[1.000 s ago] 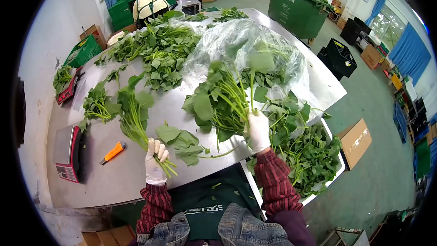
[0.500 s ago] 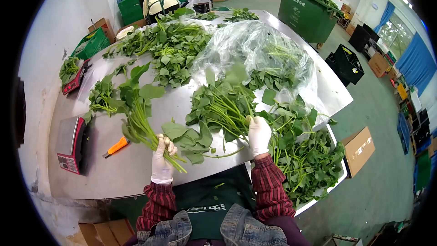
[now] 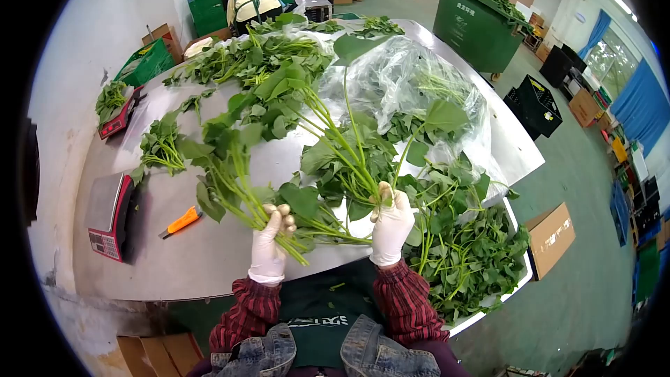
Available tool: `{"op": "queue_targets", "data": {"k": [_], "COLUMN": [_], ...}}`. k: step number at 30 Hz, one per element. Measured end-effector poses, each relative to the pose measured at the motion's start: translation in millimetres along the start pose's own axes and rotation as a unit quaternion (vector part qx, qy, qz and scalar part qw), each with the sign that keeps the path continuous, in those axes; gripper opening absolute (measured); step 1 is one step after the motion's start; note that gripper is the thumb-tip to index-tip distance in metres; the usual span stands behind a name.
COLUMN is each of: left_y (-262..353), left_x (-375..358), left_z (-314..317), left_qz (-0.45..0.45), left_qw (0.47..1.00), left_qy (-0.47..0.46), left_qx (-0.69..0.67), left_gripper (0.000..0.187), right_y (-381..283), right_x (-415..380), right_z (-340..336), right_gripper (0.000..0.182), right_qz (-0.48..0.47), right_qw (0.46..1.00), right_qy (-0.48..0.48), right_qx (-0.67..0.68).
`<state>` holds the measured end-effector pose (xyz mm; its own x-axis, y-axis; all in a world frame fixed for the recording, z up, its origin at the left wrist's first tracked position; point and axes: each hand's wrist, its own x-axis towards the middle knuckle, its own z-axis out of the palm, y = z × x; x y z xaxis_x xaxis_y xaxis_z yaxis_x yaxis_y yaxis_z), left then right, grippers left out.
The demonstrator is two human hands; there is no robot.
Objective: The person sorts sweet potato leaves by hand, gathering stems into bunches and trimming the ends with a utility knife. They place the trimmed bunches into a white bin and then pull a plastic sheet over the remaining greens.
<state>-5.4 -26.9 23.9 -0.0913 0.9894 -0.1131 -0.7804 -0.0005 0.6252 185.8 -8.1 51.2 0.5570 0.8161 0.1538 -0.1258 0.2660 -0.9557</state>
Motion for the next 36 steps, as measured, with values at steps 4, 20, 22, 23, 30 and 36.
{"op": "queue_targets", "data": {"k": [4,20,22,23,30,36], "left_y": [-18.8,-8.5,-0.6,-0.3,-12.5,-11.6], "left_x": [1.0,7.5,8.4,5.6,-8.8,-17.1], "left_z": [18.2,26.2,18.7,14.2,2.1,1.8], "left_qz": [-0.037,-0.056,-0.071,-0.088,-0.145,-0.135], "left_qw": [0.999,0.989,0.986,0.982,0.964,0.967], "left_qy": [-0.01,-0.107,-0.124,-0.141,-0.216,-0.21], "left_qx": [-0.01,-0.085,-0.09,-0.095,-0.05,0.053], "left_gripper": [0.009,0.01,0.012,0.013,0.022,0.026], "right_y": [7.0,62.4,30.7,37.7,-52.1,-66.3], "right_x": [-18.9,60.5,84.3,91.9,49.0,38.7], "right_z": [8.4,-75.4,-96.8,-114.4,-38.8,19.7], "right_gripper": [0.028,0.035,0.047,0.042,0.021,0.021], "right_qz": [-0.036,-0.058,0.003,-0.055,-0.021,-0.055], "right_qw": [0.999,0.922,0.804,0.78,0.978,0.936], "right_qy": [-0.014,0.041,0.063,0.099,-0.154,-0.323], "right_qx": [-0.005,-0.381,-0.591,-0.616,-0.137,-0.129]}}
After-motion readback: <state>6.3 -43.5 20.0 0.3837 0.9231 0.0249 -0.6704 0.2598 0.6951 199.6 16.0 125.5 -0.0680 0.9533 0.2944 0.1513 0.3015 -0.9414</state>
